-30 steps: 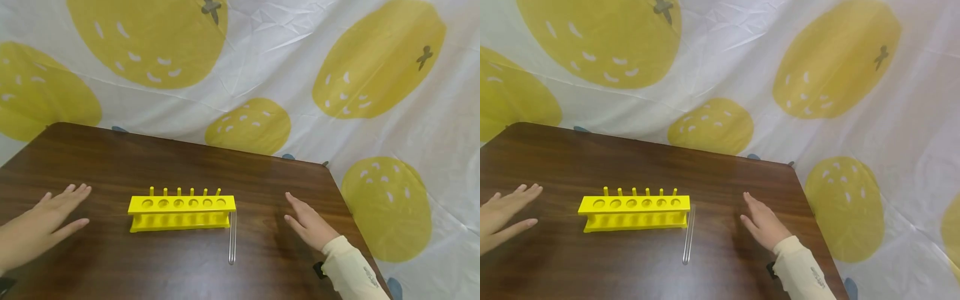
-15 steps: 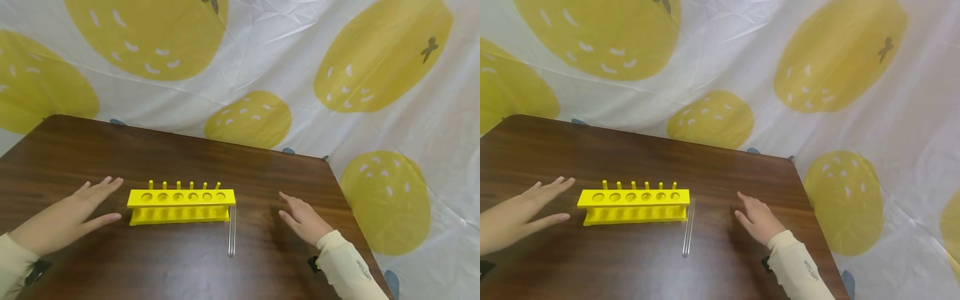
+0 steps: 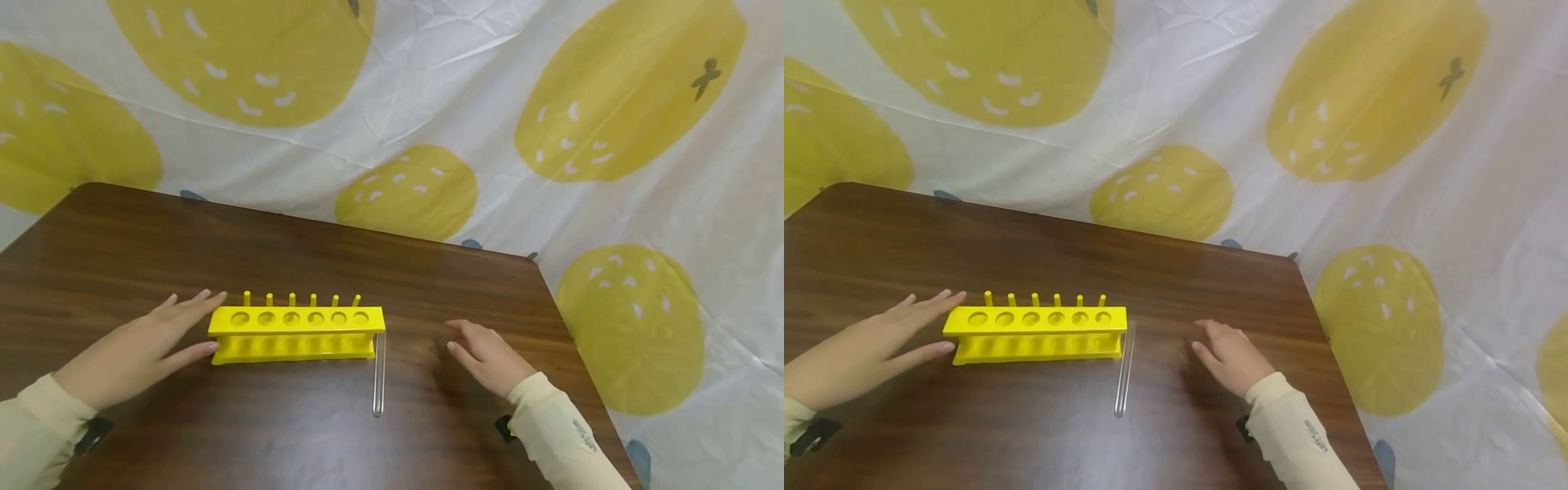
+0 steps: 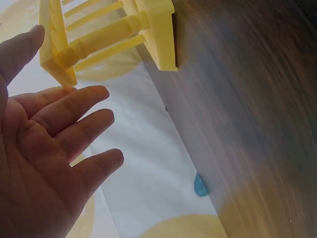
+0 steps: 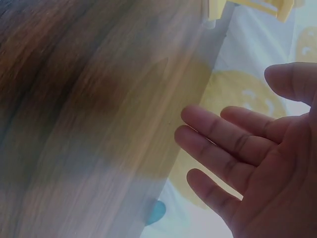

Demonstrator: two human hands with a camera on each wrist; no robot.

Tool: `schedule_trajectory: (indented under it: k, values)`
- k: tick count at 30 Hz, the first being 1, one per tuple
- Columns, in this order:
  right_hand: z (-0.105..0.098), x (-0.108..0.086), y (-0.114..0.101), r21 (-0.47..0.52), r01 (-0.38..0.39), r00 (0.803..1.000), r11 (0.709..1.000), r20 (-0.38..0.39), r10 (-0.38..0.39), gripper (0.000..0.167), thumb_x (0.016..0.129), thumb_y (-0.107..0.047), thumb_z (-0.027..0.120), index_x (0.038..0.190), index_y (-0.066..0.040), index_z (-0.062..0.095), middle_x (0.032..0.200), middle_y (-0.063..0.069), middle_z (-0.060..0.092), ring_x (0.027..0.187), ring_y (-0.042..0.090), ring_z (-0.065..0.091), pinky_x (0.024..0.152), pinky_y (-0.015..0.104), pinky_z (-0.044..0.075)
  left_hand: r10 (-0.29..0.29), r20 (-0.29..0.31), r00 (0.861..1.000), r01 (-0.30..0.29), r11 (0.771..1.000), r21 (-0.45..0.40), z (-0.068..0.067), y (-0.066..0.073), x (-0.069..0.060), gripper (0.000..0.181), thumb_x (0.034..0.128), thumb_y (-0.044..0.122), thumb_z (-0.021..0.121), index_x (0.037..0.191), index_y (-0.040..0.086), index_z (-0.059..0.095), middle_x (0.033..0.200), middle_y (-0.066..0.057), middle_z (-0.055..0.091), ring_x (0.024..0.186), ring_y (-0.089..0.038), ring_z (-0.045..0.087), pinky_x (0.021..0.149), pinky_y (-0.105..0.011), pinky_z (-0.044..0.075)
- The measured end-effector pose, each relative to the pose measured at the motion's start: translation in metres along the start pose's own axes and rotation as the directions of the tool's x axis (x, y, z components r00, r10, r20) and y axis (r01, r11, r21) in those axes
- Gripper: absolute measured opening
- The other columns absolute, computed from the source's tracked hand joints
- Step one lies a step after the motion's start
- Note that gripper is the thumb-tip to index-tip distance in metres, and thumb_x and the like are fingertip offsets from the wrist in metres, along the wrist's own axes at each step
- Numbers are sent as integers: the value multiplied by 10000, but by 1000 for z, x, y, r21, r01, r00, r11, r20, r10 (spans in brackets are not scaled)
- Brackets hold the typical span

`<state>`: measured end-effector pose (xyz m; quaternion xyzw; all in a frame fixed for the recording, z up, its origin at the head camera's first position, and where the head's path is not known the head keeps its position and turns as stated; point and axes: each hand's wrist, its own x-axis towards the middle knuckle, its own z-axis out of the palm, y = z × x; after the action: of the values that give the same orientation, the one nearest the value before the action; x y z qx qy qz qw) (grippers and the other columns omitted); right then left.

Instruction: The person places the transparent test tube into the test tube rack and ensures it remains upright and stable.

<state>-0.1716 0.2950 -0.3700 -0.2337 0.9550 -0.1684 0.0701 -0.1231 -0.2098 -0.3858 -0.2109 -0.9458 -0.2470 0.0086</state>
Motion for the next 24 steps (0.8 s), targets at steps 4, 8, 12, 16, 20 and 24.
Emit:
schedule_trajectory:
  k: [4,8,12,16,20,24]
  values:
    - [4,4,-1,-5,20,1000,1000,11,-20,340,1092,-192,542,1339,40,569,1269,183,684,1149,346,669,979,542,546,-20,11,1000,20,1000,8,3,3,4,721,1024,450,633,1599,101,374,1610,-271,344,1437,-562,321,1118,-723,307]
    - [9,9,-2,-17,59,998,998,11,-58,254,1080,-178,562,1246,8,606,1149,122,727,1036,268,707,905,480,586,-17,3,1000,17,1000,19,5,3,6,654,1045,410,613,1577,90,410,1606,-281,340,1423,-579,327,1099,-734,322]
    - [15,13,-4,-32,83,997,996,7,-83,201,1072,-175,573,1194,-22,621,1067,71,733,951,210,705,853,437,595,21,-20,1000,-20,1000,19,5,0,7,596,1057,343,610,1555,68,433,1603,-287,340,1427,-547,352,1114,-709,324]
    - [17,15,-9,-72,94,996,993,1,-94,167,1062,-176,589,1148,-46,647,1010,39,733,881,179,688,827,426,591,53,-37,998,-53,999,10,7,-1,8,577,1052,287,625,1546,54,441,1599,-292,343,1426,-530,367,1126,-690,321]
    - [20,20,-18,-88,99,995,991,21,-97,151,1055,-183,602,1112,-58,664,896,-12,710,751,108,629,746,360,581,68,-56,996,-68,998,7,9,-4,9,569,1048,255,631,1543,49,442,1588,-299,356,1422,-516,385,1154,-664,299]
    - [27,30,-28,-57,108,992,992,67,-105,153,1058,-185,596,1102,-58,669,814,-55,664,667,67,559,671,286,542,58,-52,997,-58,998,-1,9,-7,10,566,1051,245,624,1547,49,435,1582,-312,354,1414,-530,388,1152,-671,298]
